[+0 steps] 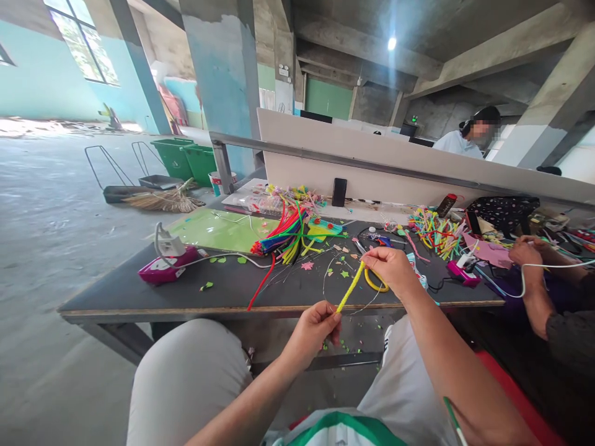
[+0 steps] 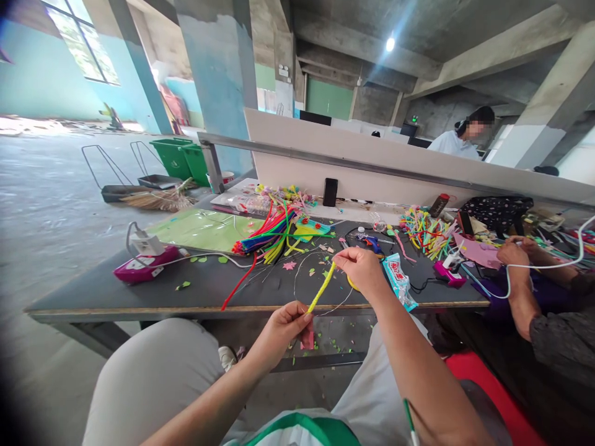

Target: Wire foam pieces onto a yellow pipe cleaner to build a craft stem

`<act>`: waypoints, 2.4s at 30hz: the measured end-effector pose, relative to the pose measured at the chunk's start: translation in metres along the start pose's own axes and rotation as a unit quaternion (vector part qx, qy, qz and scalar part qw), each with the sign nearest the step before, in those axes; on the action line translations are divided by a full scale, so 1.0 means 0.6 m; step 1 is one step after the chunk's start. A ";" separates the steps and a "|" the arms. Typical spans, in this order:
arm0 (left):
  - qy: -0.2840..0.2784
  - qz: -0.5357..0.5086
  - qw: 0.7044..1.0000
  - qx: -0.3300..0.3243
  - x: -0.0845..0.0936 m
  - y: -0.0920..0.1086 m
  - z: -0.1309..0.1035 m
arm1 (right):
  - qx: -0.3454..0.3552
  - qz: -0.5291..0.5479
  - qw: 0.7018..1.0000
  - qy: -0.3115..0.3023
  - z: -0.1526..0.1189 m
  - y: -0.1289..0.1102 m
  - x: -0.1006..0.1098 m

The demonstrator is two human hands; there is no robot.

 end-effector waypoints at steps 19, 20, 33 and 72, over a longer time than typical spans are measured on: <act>-0.026 -0.082 0.991 0.102 -0.005 -0.009 -0.002 | -0.019 -0.015 0.999 -0.041 0.026 0.024 -0.011; -0.015 -0.073 0.993 0.097 -0.002 -0.010 -0.001 | -0.020 -0.011 0.999 -0.044 0.027 0.026 -0.013; 0.061 -0.060 0.995 0.041 0.002 -0.016 -0.003 | -0.003 -0.015 0.998 -0.055 0.043 0.016 -0.034; 0.107 -0.176 0.978 -0.021 0.029 -0.016 0.009 | -0.220 0.474 0.853 0.001 -0.167 0.085 -0.169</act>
Point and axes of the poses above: each hand's wrist, its own z-axis towards the middle knuckle, its own x-axis out of the back of the hand, y = z × x, the point moved 8 cm from there along z, towards the middle knuckle, and after that the axes turned 10 degrees about y, right-handed, at the moved point
